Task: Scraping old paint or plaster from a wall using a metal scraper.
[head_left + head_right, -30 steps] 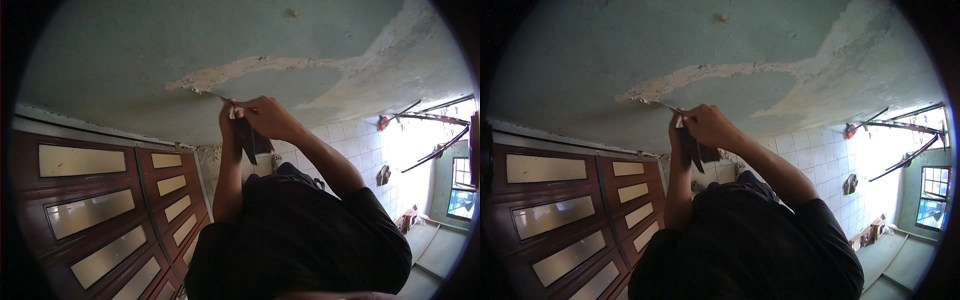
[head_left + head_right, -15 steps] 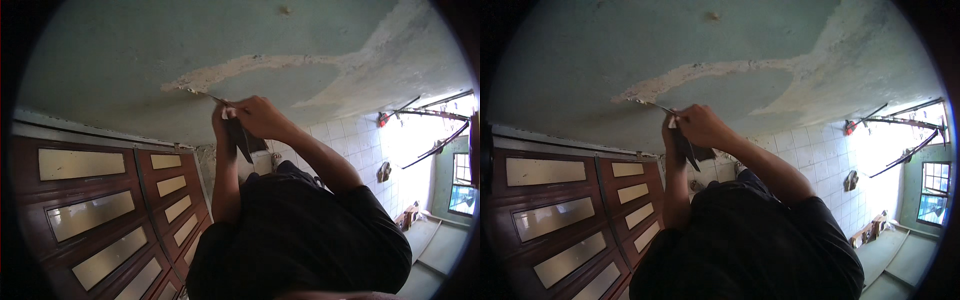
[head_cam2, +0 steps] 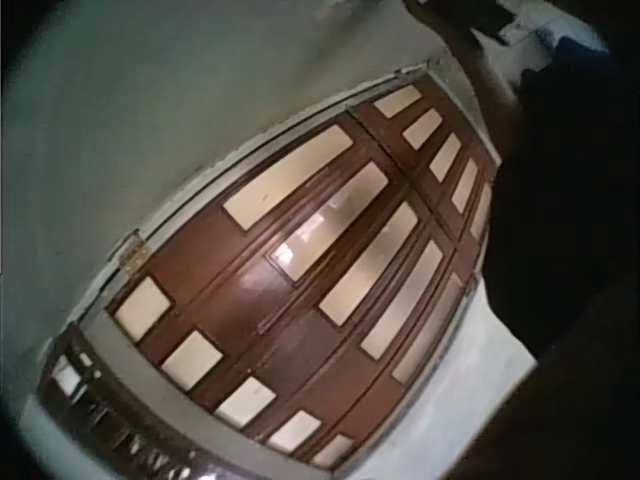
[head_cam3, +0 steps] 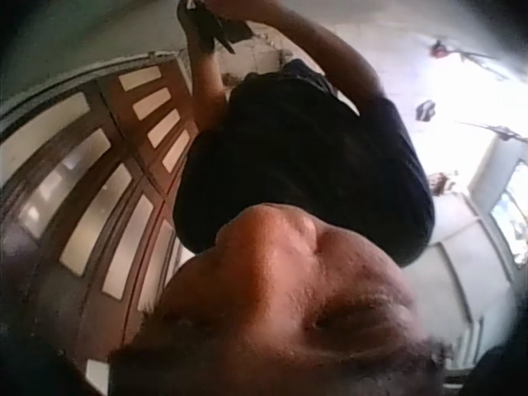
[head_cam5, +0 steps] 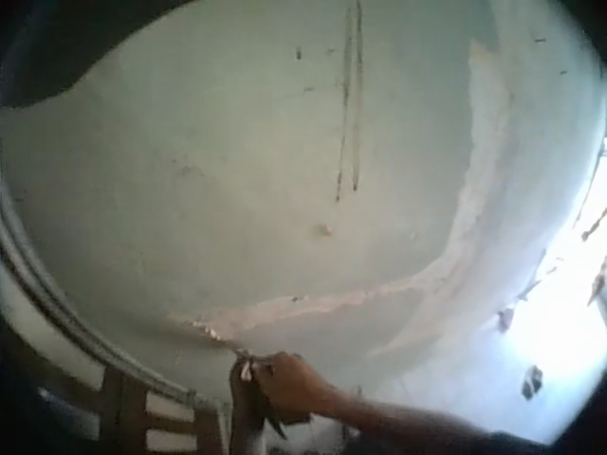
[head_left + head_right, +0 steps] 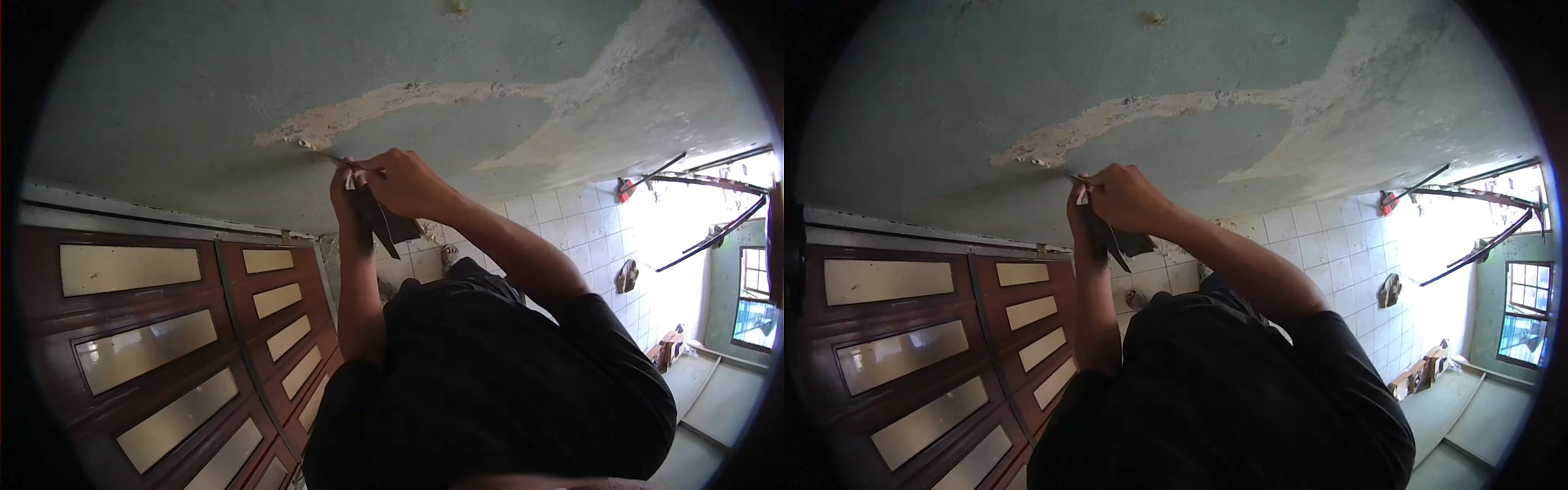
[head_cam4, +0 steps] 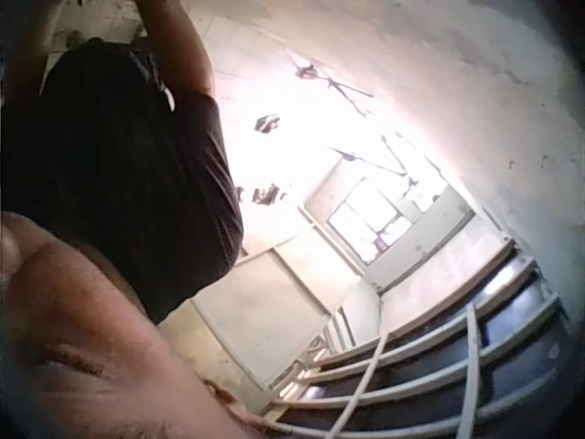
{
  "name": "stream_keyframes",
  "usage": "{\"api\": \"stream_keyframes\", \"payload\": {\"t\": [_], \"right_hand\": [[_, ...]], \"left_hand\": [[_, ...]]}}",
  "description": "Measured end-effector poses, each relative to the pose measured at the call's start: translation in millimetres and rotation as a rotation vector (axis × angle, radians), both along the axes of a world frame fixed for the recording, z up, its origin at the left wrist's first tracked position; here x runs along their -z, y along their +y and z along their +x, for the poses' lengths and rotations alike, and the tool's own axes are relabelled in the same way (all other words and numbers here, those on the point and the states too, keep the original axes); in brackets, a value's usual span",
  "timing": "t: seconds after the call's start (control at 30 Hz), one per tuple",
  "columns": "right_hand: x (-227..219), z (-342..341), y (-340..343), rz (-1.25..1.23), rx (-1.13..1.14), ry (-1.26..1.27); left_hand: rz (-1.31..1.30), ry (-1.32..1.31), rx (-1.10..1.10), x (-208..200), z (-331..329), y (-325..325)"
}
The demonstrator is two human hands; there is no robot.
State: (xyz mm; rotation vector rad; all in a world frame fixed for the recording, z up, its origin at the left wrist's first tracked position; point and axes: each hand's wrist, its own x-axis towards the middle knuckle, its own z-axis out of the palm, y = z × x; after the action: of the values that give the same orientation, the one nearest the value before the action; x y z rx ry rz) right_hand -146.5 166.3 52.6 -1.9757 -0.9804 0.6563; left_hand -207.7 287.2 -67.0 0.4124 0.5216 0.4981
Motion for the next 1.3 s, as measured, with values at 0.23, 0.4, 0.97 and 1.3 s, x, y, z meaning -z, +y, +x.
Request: {"api": "stream_keyframes", "payload": {"t": [0.23,0.4,0.97,1.3], "right_hand": [[-7.1,-5.7,5.7,0.008,-0.004,0.004],[6.1,-8.4,8.8,0.020,-0.051,-0.056],[19.9,-23.4,13.2,0.019,0.025,0.059],[36.9,-16.5,30.3,-0.013,0.023,0.096]], "left_hand": [[0.047,-0.046,-0.043,46.0,-0.8,14.5],[0.099,-0.162,0.133,71.5,-20.1,30.6],[0.067,-0.054,0.024,54.8,-28.0,17.9],[0.111,0.044,-0.057,77.3,-19.1,35.6]]}}
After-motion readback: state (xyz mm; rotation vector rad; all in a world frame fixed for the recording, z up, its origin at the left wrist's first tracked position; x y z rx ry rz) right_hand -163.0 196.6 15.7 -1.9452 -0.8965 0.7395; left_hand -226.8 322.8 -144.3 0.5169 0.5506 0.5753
